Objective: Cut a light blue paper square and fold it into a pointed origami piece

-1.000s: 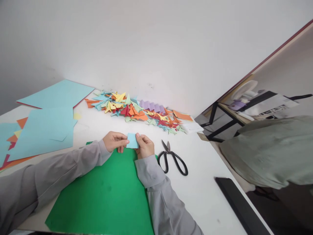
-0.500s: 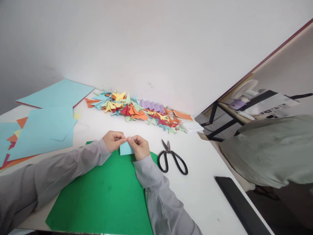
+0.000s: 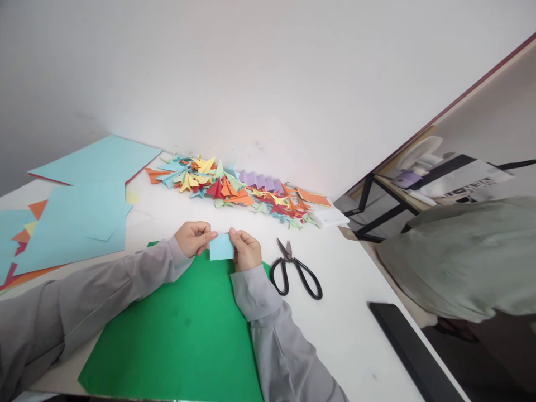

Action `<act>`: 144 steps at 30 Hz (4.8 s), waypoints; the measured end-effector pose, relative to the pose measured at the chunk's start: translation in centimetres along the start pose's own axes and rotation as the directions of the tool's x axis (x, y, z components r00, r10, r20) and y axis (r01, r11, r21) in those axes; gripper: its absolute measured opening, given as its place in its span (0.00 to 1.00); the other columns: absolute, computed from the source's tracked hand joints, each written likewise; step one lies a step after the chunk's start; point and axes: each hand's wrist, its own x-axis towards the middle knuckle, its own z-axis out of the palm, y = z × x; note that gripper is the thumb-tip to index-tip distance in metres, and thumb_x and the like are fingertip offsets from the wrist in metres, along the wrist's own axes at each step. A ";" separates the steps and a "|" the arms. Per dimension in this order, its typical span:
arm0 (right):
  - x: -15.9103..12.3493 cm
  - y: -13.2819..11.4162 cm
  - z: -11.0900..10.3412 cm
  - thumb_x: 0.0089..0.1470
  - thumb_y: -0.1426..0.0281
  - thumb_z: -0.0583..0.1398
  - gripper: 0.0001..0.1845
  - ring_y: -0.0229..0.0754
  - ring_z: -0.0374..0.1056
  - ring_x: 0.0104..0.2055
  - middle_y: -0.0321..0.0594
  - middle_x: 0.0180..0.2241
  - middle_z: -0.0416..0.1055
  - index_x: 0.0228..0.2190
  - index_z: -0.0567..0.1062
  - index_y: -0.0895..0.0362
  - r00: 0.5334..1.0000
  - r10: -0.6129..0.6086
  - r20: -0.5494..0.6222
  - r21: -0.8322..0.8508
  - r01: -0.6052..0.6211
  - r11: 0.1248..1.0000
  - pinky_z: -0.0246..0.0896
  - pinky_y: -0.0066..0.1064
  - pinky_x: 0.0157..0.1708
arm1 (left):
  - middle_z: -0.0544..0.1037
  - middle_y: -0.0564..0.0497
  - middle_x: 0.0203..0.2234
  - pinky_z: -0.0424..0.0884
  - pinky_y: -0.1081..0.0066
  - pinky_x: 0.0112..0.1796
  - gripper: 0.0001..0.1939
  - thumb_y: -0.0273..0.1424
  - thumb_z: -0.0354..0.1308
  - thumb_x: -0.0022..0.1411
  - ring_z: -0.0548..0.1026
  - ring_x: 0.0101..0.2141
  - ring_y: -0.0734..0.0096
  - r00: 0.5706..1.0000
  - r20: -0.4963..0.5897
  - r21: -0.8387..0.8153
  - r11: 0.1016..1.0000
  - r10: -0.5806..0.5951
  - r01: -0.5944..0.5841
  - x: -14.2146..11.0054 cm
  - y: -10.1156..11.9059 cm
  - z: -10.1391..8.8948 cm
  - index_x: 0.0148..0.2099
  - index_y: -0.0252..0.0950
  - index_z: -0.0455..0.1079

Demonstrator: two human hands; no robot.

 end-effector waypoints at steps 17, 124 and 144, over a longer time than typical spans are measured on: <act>-0.8 -1.0 0.3 0.34 0.61 0.64 0.13 0.31 0.58 0.14 0.32 0.13 0.65 0.16 0.73 0.58 0.985 -0.090 0.147 -0.007 0.092 0.996 0.50 0.24 0.12 | 0.71 0.52 0.16 0.64 0.73 0.18 0.18 0.39 0.59 0.43 0.69 0.15 0.75 0.976 0.180 -0.182 0.970 -0.126 0.159 0.2 0.3 -0.4 0.31 0.28 0.68; -0.1 -0.2 -0.2 0.33 0.59 0.65 0.17 0.30 0.56 0.10 0.30 0.10 0.64 0.22 0.72 0.60 0.993 -0.111 -0.029 -0.186 0.104 0.977 0.51 0.23 0.10 | 0.71 0.54 0.10 0.66 0.77 0.14 0.18 0.27 0.68 0.32 0.68 0.12 0.76 0.972 -0.039 -0.232 0.948 -0.232 0.217 0.3 0.6 0.2 0.25 0.28 0.63; 0.1 0.0 -0.6 0.34 0.61 0.65 0.14 0.30 0.56 0.11 0.30 0.10 0.64 0.18 0.72 0.60 0.990 -0.114 0.086 -0.257 0.133 0.957 0.50 0.24 0.12 | 0.72 0.52 0.13 0.65 0.78 0.14 0.11 0.27 0.61 0.45 0.68 0.12 0.78 0.980 0.081 -0.087 0.979 -0.180 0.187 0.0 0.1 0.2 0.20 0.30 0.61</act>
